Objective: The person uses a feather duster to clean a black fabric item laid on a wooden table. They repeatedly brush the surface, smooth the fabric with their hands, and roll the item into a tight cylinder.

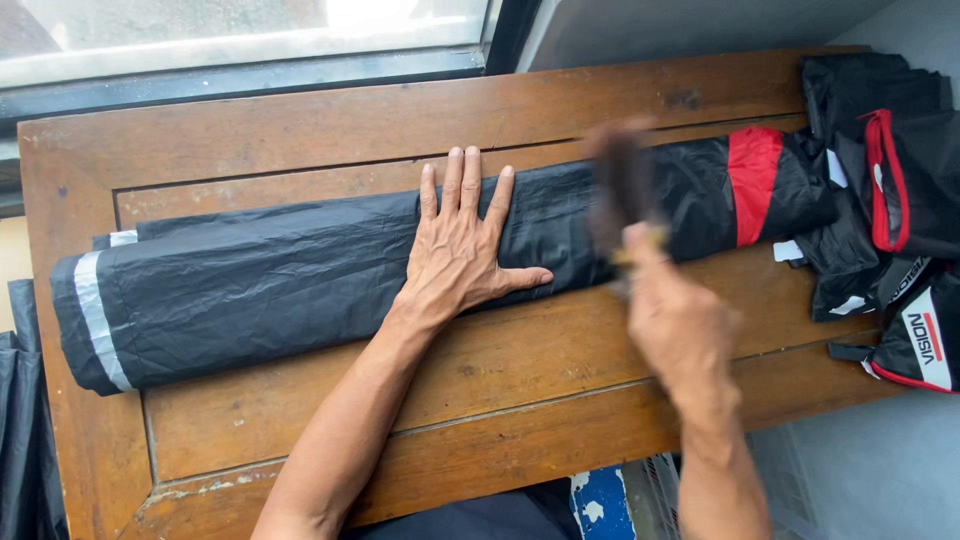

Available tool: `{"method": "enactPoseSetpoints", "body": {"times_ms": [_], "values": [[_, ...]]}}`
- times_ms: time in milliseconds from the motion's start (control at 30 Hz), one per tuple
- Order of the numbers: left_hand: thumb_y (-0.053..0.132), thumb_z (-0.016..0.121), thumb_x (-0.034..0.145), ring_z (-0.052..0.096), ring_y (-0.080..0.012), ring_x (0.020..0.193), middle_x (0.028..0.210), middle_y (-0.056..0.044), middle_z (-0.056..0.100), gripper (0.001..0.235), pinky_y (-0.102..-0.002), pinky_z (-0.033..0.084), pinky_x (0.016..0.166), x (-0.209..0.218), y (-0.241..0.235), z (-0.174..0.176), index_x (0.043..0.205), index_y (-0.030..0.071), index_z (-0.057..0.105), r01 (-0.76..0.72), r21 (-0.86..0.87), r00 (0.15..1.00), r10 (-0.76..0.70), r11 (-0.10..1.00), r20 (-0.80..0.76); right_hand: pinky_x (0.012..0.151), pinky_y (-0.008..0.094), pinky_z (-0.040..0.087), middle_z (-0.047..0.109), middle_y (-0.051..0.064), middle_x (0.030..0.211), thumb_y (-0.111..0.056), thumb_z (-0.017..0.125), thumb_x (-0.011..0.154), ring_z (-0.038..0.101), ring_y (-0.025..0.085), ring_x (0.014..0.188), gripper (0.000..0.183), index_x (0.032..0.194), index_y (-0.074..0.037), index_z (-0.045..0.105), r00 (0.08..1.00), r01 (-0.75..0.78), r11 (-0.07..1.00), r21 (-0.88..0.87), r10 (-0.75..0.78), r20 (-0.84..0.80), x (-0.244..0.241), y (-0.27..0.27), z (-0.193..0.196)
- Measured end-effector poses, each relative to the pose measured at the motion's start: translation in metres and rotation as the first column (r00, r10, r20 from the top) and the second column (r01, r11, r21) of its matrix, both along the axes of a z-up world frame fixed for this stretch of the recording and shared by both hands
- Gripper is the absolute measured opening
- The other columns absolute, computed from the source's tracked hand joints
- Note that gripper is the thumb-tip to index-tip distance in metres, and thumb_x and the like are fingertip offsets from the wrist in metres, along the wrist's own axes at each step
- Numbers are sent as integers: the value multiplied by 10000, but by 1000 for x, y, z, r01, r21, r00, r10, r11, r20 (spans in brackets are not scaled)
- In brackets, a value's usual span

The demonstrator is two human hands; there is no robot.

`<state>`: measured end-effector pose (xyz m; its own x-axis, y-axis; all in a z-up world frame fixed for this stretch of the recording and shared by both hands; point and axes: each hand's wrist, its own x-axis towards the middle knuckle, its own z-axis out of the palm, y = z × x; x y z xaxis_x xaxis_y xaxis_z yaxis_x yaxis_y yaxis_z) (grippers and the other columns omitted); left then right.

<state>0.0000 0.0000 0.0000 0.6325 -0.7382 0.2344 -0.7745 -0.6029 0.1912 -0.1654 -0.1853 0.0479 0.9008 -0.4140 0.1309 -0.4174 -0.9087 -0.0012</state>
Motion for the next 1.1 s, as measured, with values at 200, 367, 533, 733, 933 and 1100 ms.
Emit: {"method": "enactPoseSetpoints", "body": {"times_ms": [200,367,533,733,933,1100], "values": [[904,454,707,151,-457,1419,1503,-335,179,1159,-605,103,1138,0,1,2,1490,62,299,3,-7,1000,-2,1000,20,427,523,450,680,34,655,-352,480,928,635,339,527,449,1361,-469,499,989,-60,994,89,71,-132,11,20,-11],[821,563,689,164,-385,1432,1517,-251,252,1126,-586,40,1147,5,13,14,1458,28,346,70,-68,990,-78,995,-116,736,608,452,674,305,881,-288,454,945,612,516,914,474,1383,-463,500,943,312,930,194,-277,-186,10,-36,8],[853,418,758,257,-349,1417,1525,-133,340,1065,-599,117,1129,5,58,23,1449,42,402,99,11,992,-100,995,77,688,670,420,657,349,897,-271,439,943,587,583,871,474,1389,-402,538,925,366,921,134,-343,-162,9,-36,5],[844,421,764,319,-339,1389,1494,-121,395,1041,-596,157,1126,8,69,18,1419,35,442,62,-51,995,-58,997,86,544,612,442,650,302,724,-290,478,992,607,540,663,445,1434,-339,509,987,157,980,126,-160,15,11,40,2],[821,462,775,351,-323,1375,1483,-113,415,871,-580,183,1126,8,70,18,991,1,663,92,-85,993,-85,992,85,287,285,248,422,-61,446,-209,520,957,291,110,327,420,1365,-308,528,946,-324,925,197,316,72,22,70,-5],[851,417,759,333,-335,1382,1493,-115,398,1067,-574,154,1130,10,71,16,1422,14,427,70,-51,995,-67,996,68,686,672,441,640,381,911,-313,428,962,587,584,889,471,1413,-428,492,920,365,920,141,-333,-206,26,-16,11]]}}
